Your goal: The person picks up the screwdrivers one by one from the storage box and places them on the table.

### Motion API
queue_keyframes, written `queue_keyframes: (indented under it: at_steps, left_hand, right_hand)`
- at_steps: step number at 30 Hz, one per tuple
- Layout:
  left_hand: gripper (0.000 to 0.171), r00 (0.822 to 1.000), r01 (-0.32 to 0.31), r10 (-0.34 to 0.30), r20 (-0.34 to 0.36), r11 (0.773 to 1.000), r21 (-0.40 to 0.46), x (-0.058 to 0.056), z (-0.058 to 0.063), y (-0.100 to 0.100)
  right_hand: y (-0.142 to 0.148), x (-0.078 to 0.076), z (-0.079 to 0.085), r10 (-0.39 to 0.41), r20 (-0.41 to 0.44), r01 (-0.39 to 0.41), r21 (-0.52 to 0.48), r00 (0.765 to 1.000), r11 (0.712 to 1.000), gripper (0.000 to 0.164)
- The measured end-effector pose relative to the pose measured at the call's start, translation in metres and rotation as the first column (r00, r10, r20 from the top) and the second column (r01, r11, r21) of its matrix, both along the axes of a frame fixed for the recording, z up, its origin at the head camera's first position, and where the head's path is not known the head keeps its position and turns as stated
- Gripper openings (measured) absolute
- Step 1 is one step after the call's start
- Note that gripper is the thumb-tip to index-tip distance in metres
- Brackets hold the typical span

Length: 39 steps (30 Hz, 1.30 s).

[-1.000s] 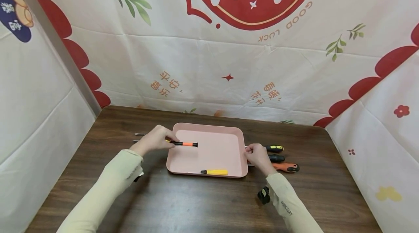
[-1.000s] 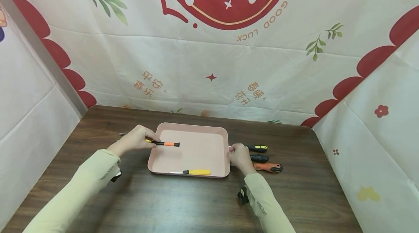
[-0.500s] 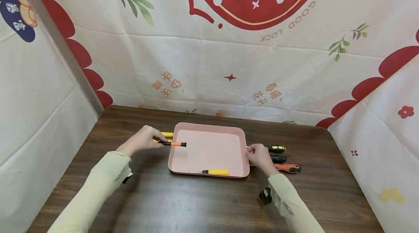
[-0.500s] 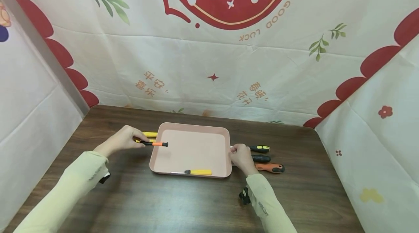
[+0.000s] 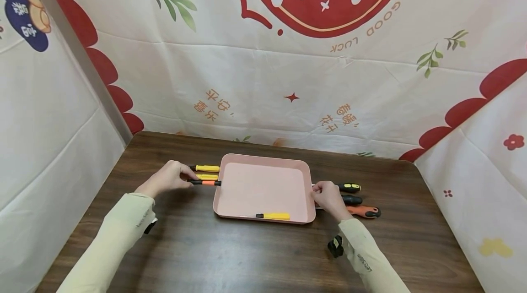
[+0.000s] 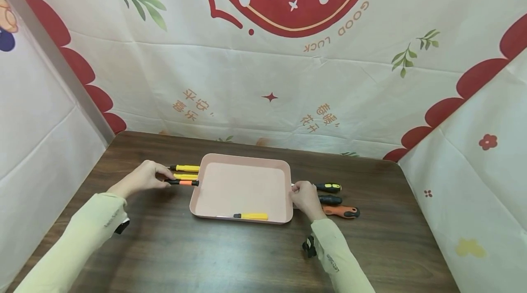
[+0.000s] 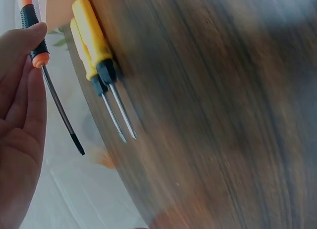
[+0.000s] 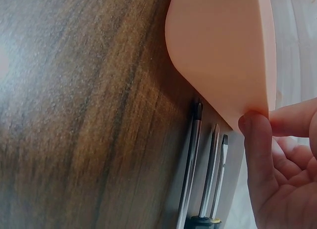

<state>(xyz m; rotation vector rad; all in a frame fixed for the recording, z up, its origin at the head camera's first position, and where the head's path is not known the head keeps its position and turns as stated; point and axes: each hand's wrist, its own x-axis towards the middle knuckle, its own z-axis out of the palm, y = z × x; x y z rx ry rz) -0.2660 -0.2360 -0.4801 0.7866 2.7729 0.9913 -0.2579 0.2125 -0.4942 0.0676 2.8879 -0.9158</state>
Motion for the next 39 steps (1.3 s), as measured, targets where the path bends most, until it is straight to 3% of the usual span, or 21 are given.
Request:
queue_keyframes:
  at_steps: [7, 13, 17, 25, 39]
  left_hand:
    - [0.011, 1.000, 0.010, -0.010, -0.007, 0.999, 0.041, 0.002, -0.005, -0.018]
    - [0.015, 0.996, -0.078, 0.080, 0.048, 0.996, -0.043, 0.002, -0.014, -0.022]
    - [0.015, 0.994, -0.086, 0.091, 0.060, 0.993, -0.081, -0.001, -0.018, -0.021]
    - [0.014, 0.995, -0.065, 0.070, 0.070, 0.995, -0.073, -0.003, -0.026, -0.016]
    - [0.014, 0.992, -0.088, 0.096, 0.082, 0.992, -0.091, -0.008, -0.034, -0.008]
  right_hand:
    - [0.000, 0.000, 0.000, -0.005, 0.000, 0.005, 0.003, 1.000, 1.000, 0.008]
    - [0.001, -0.001, 0.001, -0.011, 0.015, 0.011, -0.005, 1.000, 1.000, 0.009]
    - [0.000, -0.001, 0.001, -0.009, 0.015, 0.009, 0.001, 1.000, 1.000, 0.009]
    - [0.001, -0.001, -0.002, 0.000, -0.001, 0.000, -0.001, 1.000, 1.000, 0.009]
    - [0.001, 0.000, 0.000, -0.011, -0.003, 0.011, 0.003, 1.000, 1.000, 0.008]
